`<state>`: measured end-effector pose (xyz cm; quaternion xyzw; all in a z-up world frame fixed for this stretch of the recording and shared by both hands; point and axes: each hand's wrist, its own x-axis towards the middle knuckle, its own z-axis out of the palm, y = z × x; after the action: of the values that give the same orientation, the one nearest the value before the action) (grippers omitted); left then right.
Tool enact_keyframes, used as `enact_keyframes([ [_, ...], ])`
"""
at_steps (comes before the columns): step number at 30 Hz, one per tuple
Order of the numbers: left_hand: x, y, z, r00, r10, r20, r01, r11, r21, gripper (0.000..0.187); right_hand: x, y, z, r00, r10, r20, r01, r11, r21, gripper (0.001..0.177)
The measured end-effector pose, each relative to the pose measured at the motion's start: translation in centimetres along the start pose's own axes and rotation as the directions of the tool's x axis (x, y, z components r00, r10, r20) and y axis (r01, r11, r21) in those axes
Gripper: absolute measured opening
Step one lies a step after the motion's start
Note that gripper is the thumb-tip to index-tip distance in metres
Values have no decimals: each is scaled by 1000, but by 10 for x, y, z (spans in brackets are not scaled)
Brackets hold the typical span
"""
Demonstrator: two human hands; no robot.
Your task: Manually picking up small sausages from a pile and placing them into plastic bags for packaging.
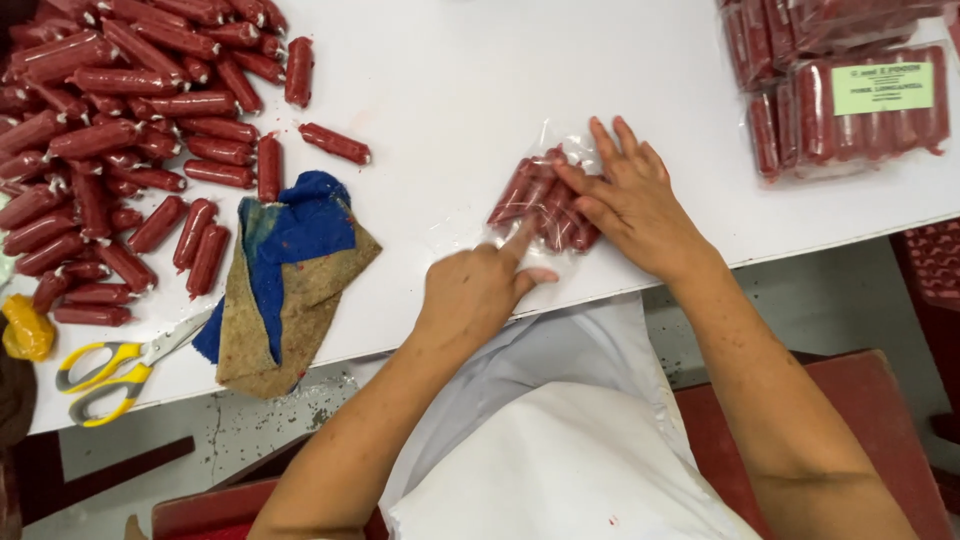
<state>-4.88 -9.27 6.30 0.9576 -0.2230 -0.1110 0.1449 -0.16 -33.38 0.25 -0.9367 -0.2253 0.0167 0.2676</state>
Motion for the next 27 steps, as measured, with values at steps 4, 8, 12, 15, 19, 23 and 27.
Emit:
enact_keyframes([
  [4, -42, -38, 42, 962, -91, -258, 89, 996, -18, 41, -29, -37, -3, 973, -27, -229, 80, 971, 226, 57],
  [8, -32, -37, 37, 863, -125, -490, 155, 988, 21, 50, -32, -100, 25, 930, -188, -315, 186, 982, -35, 85],
  [12, 18, -50, 60, 881, -74, -468, 150, 981, 127, 28, 2, -103, 53, 883, -299, -362, 183, 929, -321, 72],
  [15, 20, -58, 52, 951, -92, -294, 128, 986, 105, 14, 7, -87, 57, 914, -228, -335, 117, 940, -322, 81],
  [19, 0, -51, 59, 972, -32, -233, 55, 994, 92, 16, 4, -54, 87, 930, -215, -300, 113, 939, -324, 58],
  [23, -11, -47, 50, 982, 12, -186, -17, 999, -27, 14, 9, -47, 85, 938, -195, -286, 137, 968, -208, 39],
  [27, -8, -49, 47, 982, 53, -180, -65, 996, -64, 15, 27, -57, 75, 929, -66, -363, 6, 987, -162, 23],
])
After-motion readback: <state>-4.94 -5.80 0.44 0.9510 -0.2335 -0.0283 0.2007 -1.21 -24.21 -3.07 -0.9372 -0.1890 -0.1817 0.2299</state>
